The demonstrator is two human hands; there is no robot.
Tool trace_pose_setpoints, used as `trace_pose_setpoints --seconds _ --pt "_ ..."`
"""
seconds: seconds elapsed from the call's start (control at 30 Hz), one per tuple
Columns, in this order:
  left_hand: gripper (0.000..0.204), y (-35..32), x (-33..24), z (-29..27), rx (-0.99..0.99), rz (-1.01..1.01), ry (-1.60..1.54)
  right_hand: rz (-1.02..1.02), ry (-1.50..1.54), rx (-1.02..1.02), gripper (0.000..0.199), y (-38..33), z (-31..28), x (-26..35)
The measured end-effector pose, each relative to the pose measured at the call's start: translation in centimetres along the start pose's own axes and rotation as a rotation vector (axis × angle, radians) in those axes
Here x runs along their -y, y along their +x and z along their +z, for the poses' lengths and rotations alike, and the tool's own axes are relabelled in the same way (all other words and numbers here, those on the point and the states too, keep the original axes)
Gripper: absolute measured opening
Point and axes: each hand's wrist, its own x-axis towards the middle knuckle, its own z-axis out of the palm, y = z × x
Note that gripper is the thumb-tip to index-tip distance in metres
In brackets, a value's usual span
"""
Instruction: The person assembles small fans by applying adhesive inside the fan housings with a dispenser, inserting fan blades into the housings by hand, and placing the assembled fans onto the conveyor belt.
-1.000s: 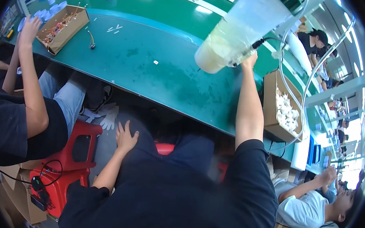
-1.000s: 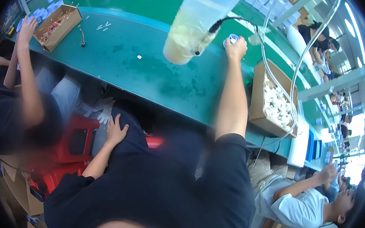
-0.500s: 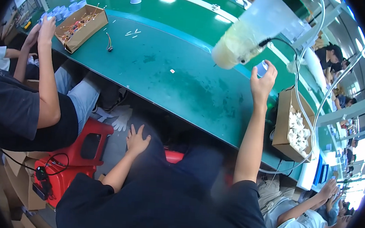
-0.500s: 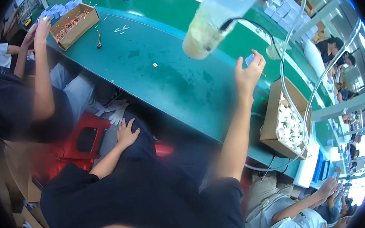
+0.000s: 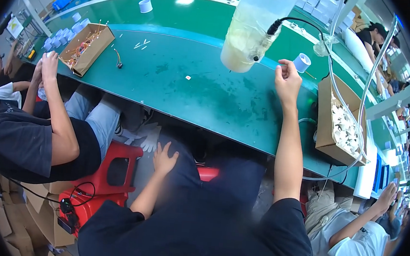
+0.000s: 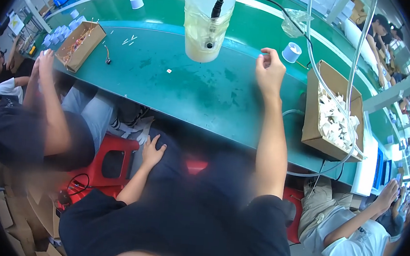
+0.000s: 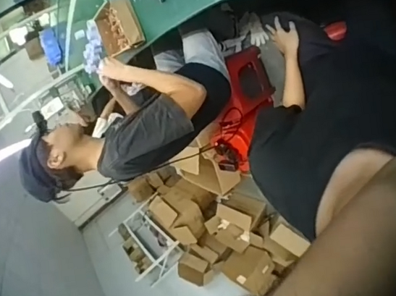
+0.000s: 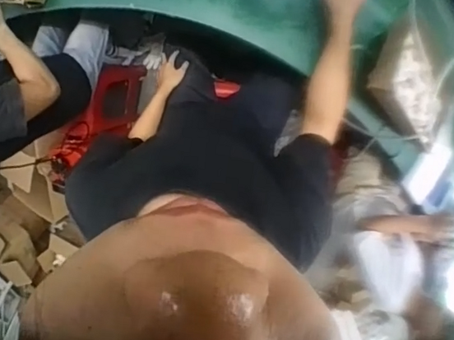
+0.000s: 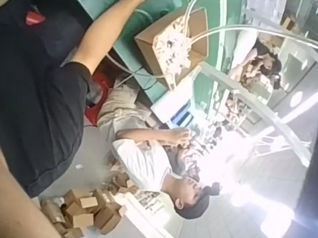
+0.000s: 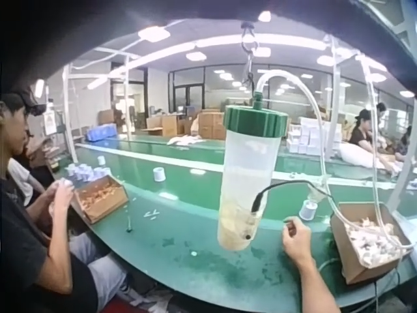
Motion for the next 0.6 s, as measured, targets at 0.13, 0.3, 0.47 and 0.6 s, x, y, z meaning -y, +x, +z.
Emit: trace_pose_setpoints --seconds 0.13,0.3,0.47,0.6 --pt "0.055 0.1 0.2 0.2 -0.01 0.021 0.004 0.032 0.011 -0.026 0.012 -0.1 0.1 -0.7" --pt "0.054 0.5 0.4 0.4 0.0 0.068 -0.016 -0.03 -0.044 -0.012 0.01 -0.2 0.7 -1.4" --pt "0.056 1.1 1.2 1.1 0.012 0.04 -0.045 -0.024 -0.037 -0.01 0.01 -0.2 1.1 -1.2" --pt "0.056 1.1 1.0 1.1 0.019 0.041 -0.035 -0.018 -0.014 0.006 0.01 -0.2 1.0 -1.2"
